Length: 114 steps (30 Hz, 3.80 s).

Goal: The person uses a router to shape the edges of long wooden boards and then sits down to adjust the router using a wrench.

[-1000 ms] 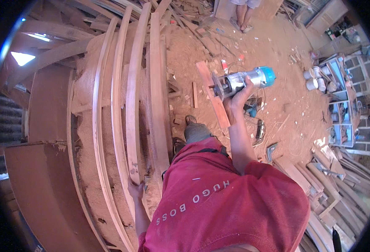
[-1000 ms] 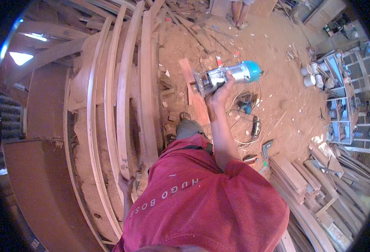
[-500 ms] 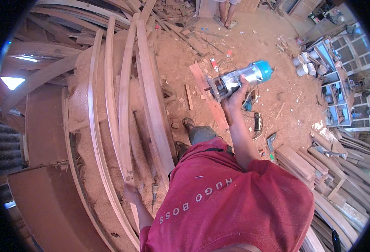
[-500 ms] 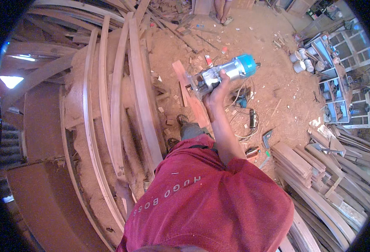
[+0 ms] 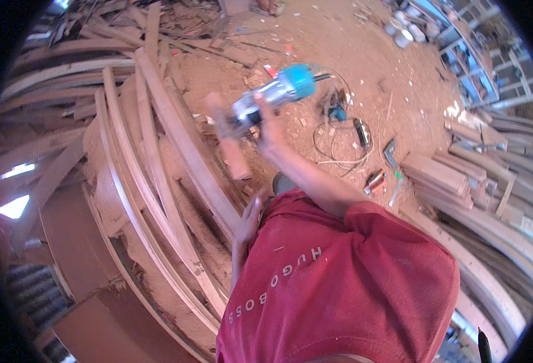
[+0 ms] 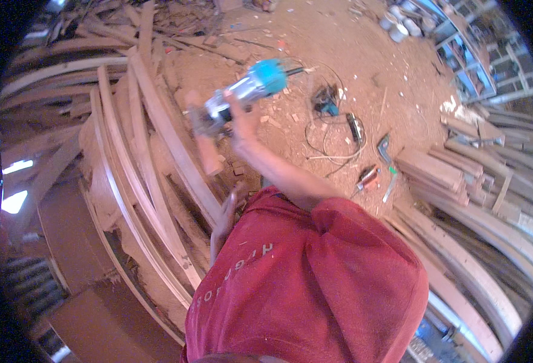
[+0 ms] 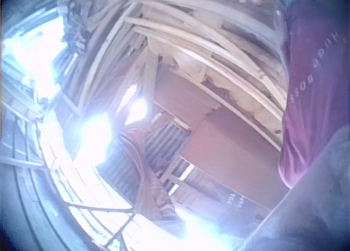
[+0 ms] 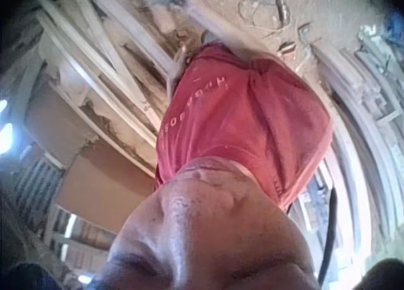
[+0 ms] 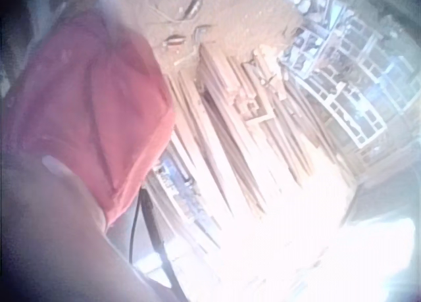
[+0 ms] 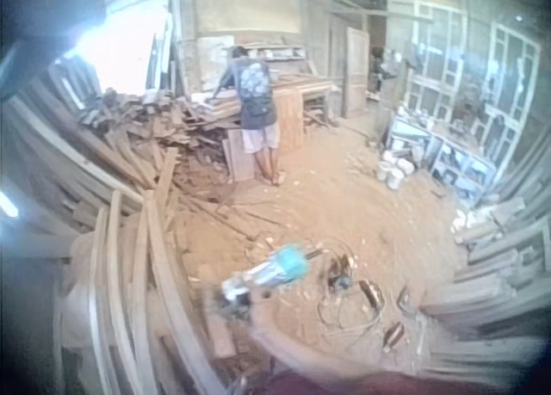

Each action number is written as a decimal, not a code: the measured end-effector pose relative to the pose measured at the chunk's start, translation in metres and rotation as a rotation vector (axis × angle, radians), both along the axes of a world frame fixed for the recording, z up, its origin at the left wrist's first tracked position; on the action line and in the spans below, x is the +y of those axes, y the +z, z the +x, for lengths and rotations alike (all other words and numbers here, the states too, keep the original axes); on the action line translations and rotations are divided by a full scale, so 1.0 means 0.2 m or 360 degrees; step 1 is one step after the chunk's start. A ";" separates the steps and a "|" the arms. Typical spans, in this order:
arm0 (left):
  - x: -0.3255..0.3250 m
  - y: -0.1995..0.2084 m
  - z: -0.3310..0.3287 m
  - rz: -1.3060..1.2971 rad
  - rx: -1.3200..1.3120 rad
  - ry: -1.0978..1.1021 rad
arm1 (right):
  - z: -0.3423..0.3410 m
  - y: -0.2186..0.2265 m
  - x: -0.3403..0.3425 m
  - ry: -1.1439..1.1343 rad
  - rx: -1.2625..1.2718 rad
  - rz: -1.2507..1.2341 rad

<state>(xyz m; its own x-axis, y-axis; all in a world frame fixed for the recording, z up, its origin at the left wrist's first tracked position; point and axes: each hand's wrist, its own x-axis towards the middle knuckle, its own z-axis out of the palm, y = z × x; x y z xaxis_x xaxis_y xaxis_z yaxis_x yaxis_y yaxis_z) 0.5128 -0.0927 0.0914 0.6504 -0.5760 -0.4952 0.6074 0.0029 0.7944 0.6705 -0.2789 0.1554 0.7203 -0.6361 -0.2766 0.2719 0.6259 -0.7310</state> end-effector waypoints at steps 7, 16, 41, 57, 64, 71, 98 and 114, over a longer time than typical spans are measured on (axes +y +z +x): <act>-0.41 0.08 0.18 -0.0823 0.0018 0.0954 | -0.37 0.08 0.19 0.0724 0.0455 0.0152; -0.57 0.38 0.11 -0.0334 -0.0374 0.1513 | -0.67 0.23 0.01 0.0809 -0.0081 0.0235; -0.19 0.63 0.44 -0.0321 -0.0813 0.1825 | -1.25 -1.11 -2.39 -0.1054 -0.0136 0.1154; 0.06 0.58 0.68 -0.0499 -0.0854 0.1945 | -1.29 -0.54 -2.41 0.1259 0.2108 -0.1510; -0.02 0.59 0.77 -0.0523 -0.0919 0.2052 | -1.21 -0.56 -2.55 0.1473 0.1906 -0.1492; -0.27 0.67 1.01 -0.0538 -0.1033 0.2122 | -1.40 -0.95 -3.18 0.0530 0.2309 -0.1892; -0.64 0.72 1.27 -0.0997 -0.0865 0.1557 | -1.89 0.20 -3.18 -0.0690 0.2373 -0.2164; -1.30 0.79 0.18 -0.0747 -0.0789 0.2133 | -0.65 0.77 -3.29 -0.0187 0.0544 -0.2695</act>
<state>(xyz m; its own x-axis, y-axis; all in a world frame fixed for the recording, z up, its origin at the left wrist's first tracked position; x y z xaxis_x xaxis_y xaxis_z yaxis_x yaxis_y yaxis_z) 0.5486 -0.3519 0.2485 0.8505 0.5256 -0.0177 -0.3742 0.6285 0.6818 0.5403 -0.9367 0.3088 0.7087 -0.3994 0.5816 -0.0389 -0.8452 -0.5331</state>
